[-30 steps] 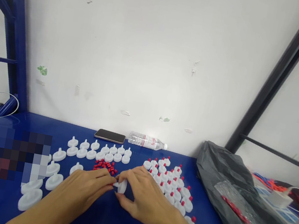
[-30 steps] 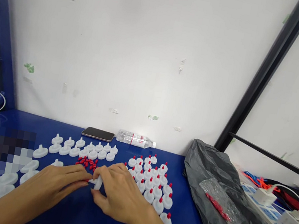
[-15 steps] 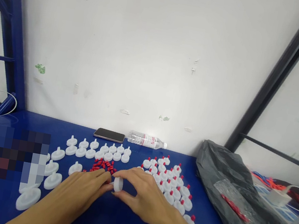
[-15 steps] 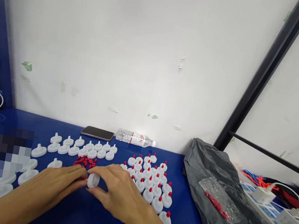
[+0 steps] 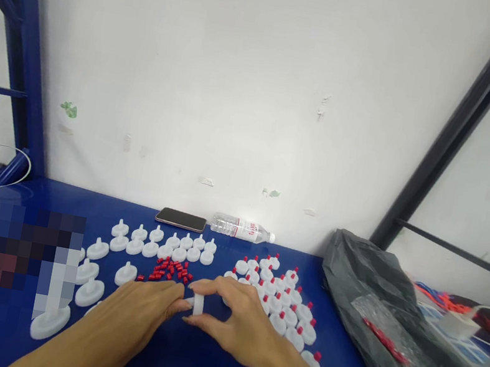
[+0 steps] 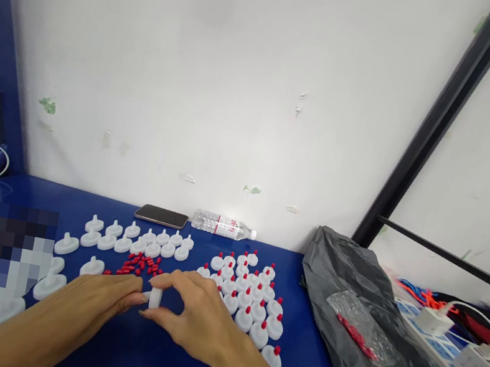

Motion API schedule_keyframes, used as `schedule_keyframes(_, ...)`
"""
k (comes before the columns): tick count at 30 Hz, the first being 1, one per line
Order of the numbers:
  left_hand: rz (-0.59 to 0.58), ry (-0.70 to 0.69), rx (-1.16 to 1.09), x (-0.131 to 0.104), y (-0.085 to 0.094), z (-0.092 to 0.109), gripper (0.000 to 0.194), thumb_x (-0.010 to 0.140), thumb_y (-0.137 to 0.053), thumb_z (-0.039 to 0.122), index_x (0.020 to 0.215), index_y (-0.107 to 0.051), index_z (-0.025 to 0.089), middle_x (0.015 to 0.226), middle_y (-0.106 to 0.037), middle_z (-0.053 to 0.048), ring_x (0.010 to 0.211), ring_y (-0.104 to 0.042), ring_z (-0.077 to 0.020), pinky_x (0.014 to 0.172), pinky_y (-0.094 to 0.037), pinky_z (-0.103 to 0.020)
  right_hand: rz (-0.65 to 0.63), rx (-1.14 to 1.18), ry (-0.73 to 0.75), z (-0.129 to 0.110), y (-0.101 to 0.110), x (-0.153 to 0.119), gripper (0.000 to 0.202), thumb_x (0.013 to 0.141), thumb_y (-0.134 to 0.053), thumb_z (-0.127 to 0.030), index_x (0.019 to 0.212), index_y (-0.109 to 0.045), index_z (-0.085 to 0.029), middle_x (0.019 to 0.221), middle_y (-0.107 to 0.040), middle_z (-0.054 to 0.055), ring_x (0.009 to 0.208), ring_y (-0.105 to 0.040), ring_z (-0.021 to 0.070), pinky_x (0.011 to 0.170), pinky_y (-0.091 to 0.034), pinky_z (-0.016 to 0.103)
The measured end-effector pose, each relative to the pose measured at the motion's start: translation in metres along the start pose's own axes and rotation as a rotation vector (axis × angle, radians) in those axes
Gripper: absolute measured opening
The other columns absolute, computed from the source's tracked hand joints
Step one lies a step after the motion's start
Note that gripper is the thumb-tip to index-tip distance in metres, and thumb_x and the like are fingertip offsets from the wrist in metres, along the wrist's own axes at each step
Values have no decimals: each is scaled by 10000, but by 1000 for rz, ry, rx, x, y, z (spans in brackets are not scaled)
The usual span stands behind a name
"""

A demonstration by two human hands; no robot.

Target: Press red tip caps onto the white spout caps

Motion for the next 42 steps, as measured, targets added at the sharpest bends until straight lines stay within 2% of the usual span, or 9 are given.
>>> schedule_keyframes(4, 89, 15, -44, -18, 9, -3, 288, 1075, -387, 261, 1221, -635, 280, 1140, -757, -39, 1016, -710, -193, 902, -543, -293, 87, 65, 20, -4, 5, 0, 399, 805, -893, -298, 1160, -716, -273, 1105, -803, -9, 999, -764, 197, 895, -568, 314)
schedule_keyframes(8, 94, 63, -55, -23, 3, -11, 324, 1041, -392, 237, 1241, -643, 281, 1175, -762, -46, 1074, -709, -212, 960, -553, -313, 122, 134, -15, -3, 5, -1, 388, 803, -892, -331, 1149, -724, -279, 1104, -810, -3, 972, -779, 212, 877, -587, 339)
schedule_keyframes(13, 56, 84, -102, -12, -5, -15, 325, 1035, -388, 206, 1142, -686, 278, 1051, -793, -27, 951, -742, -192, 880, -567, -279, 137, 182, -131, 9, 1, -3, 377, 746, -928, -363, 1070, -752, -283, 1071, -820, -12, 956, -787, 234, 901, -597, 377)
schedule_keyframes(18, 62, 76, -198, -2, 5, -4, 367, 1039, -326, 177, 1069, -686, 245, 1037, -791, -51, 915, -731, -189, 856, -551, -291, 184, 179, -92, 6, 0, -5, 373, 744, -929, -369, 1062, -758, -277, 1062, -823, -7, 934, -792, 228, 864, -602, 345)
schedule_keyframes(24, 18, 79, -229, 10, 11, 3, 391, 1031, -323, 206, 807, -644, 233, 676, -689, 12, 589, -625, -154, 624, -478, -248, 244, 168, -17, 1, -2, -8, 348, 774, -910, -383, 1054, -741, -262, 1049, -825, -5, 902, -793, 205, 829, -593, 300)
schedule_keyframes(27, -7, 133, -214, 10, 12, 0, 391, 1049, -340, 240, 806, -646, 241, 688, -698, 18, 591, -624, -157, 610, -451, -257, 194, 119, -17, -1, -3, -4, 377, 769, -917, -349, 1078, -723, -257, 1054, -821, -4, 919, -787, 207, 843, -579, 303)
schedule_keyframes(33, -123, 253, -260, 14, 15, 11, 459, 1103, -289, 410, 972, -707, 274, 957, -792, 3, 878, -729, -188, 810, -494, -291, 27, -99, 93, -22, -8, 4, 306, 865, -784, -182, 1149, -670, -200, 1114, -777, 47, 1035, -719, 228, 946, -522, 354)
schedule_keyframes(37, -146, 275, -248, 15, 14, 9, 523, 1100, -240, 444, 932, -704, 269, 927, -780, -10, 832, -705, -202, 804, -484, -313, -33, -230, 123, -28, -10, 6, 167, 908, -744, -257, 1040, -680, -175, 1108, -742, 83, 1053, -668, 244, 963, -503, 381)
schedule_keyframes(42, -216, 375, -169, 8, 2, -8, 421, 1080, -322, 400, 999, -715, 271, 993, -783, -25, 913, -703, -232, 800, -472, -337, -118, -307, 6, -15, -13, 7, 398, 926, -730, -268, 1301, -615, -199, 1121, -734, 84, 1092, -653, 260, 1043, -468, 437)
Point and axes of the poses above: each hand's wrist, its own x-axis towards the middle knuckle, its own y-axis out of the back of the hand, z = x × y, the point moved 10 cm from there along x, towards the middle knuckle
